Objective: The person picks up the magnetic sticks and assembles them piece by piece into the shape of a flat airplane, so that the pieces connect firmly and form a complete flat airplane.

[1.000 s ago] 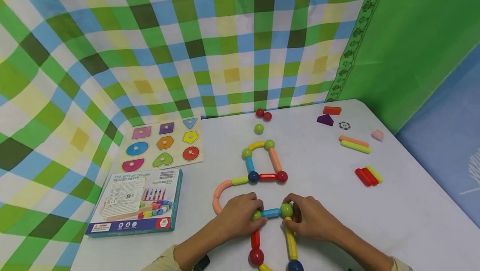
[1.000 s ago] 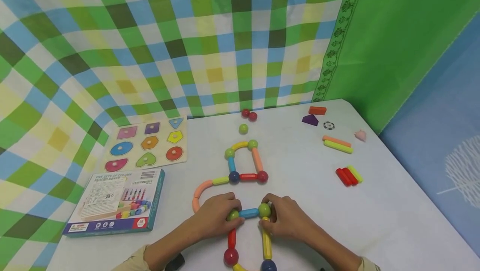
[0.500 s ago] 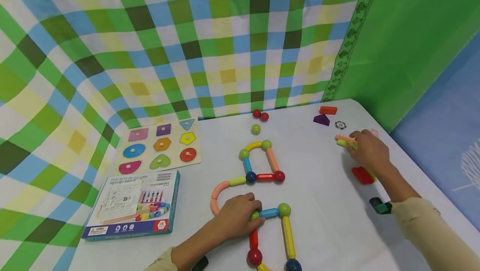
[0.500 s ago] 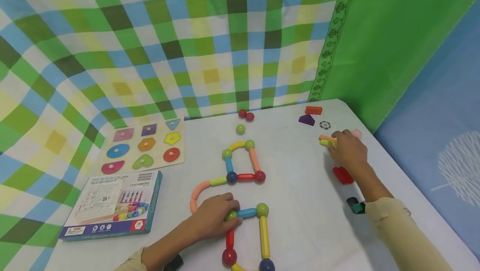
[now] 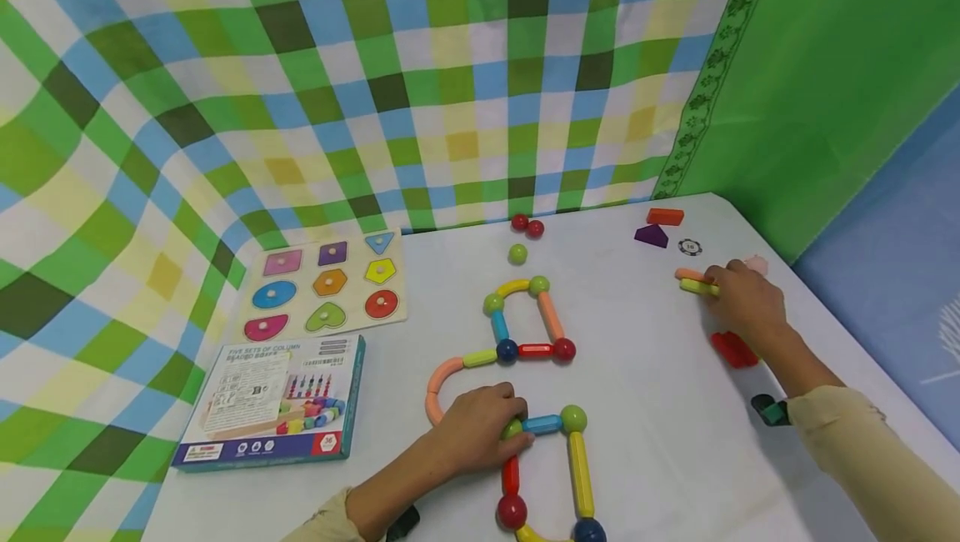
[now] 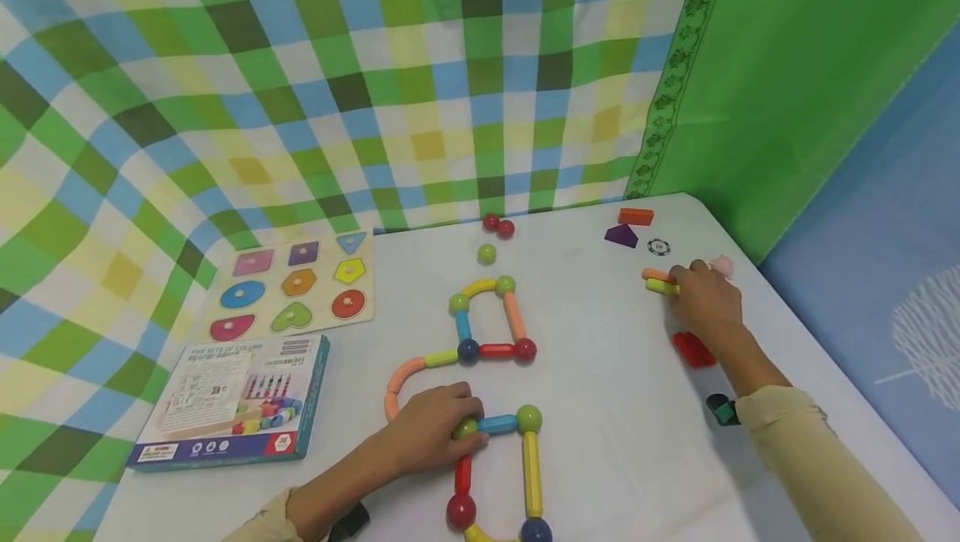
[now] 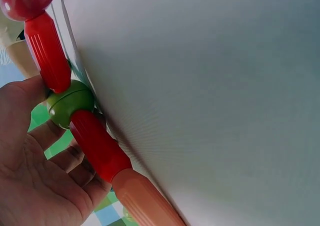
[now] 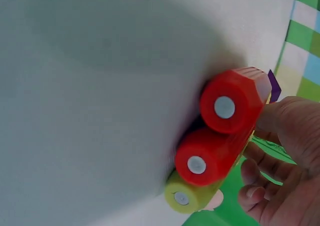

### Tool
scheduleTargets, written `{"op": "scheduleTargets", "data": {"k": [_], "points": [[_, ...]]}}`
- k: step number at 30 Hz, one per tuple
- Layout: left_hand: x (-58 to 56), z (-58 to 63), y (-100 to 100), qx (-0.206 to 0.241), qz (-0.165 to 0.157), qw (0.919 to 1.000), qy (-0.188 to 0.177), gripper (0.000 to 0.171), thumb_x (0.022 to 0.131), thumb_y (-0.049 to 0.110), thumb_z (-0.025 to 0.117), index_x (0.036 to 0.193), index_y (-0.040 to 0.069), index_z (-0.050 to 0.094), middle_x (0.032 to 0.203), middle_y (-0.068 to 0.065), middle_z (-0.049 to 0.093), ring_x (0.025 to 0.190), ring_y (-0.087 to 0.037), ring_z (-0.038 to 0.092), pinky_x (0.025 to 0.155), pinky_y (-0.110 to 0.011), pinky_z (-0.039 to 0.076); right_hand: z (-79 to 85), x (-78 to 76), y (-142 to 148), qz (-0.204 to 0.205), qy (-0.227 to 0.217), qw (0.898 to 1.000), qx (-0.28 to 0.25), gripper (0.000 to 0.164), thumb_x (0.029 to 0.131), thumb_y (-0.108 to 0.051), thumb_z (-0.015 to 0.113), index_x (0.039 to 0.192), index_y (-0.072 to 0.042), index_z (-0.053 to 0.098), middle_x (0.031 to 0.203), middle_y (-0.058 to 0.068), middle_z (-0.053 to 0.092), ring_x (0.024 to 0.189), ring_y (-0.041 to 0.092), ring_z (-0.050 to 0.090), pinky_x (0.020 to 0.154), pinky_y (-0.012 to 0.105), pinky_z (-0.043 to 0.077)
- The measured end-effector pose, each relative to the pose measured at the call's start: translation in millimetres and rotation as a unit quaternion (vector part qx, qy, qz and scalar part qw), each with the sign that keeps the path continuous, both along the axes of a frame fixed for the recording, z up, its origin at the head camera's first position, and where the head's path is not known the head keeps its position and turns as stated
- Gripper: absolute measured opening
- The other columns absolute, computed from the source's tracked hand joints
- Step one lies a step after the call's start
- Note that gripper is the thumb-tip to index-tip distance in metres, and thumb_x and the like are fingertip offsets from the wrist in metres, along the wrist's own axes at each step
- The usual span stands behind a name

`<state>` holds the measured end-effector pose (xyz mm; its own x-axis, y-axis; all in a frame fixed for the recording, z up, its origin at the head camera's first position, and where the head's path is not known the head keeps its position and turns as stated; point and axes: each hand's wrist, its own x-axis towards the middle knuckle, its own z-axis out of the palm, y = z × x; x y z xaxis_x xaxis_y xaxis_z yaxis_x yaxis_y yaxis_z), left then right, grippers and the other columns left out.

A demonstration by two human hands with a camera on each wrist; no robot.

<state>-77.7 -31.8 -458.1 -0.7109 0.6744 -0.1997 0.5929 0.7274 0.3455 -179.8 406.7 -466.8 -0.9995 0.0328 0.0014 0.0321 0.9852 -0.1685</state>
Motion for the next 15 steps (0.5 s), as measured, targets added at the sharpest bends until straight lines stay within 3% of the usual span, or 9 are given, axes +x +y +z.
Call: {"op": "scheduleTargets", "data": {"k": [7,12,15], "points": [[1.3,-2.4,-2,0.001,0.000,1.0000,0.004,0.031,0.085,0.048,0.067,0.105,0.024,0.068,0.080,0.011,0.047,0.068,-0.005,0.045,0.056,-0.020,0.038,4.8,8.3,-19,0.046,0.002,0.999,-0.008,0.031,0.083,-0.009,0.066,0.110,0.004,0.061,0.098,0.021,0.059,0.084,0.036,0.050,0.052,0.041,0.045],[1.7,-3.4,-2,-0.001,-0.002,1.0000,0.006,0.032,0.085,0.048,0.066,0.105,0.024,0.068,0.081,0.011,0.048,0.068,-0.005,0.045,0.057,-0.020,0.038,20.0,31.4,-68,0.101,0.035,0.993,-0.051,0.021,0.083,-0.012,0.070,0.101,-0.002,0.067,0.091,0.009,0.067,0.084,0.028,0.051,0.057,0.041,0.046],[1.8,-3.1,-2,-0.002,-0.003,0.9999,0.010,0.032,0.085,0.048,0.066,0.105,0.024,0.068,0.081,0.010,0.048,0.068,-0.005,0.045,0.056,-0.020,0.038,22.2,48.5,-101,0.143,0.013,0.983,-0.114,0.019,0.081,-0.015,0.073,0.098,-0.008,0.068,0.086,-0.001,0.065,0.080,0.021,0.054,0.063,0.037,0.048]]}}
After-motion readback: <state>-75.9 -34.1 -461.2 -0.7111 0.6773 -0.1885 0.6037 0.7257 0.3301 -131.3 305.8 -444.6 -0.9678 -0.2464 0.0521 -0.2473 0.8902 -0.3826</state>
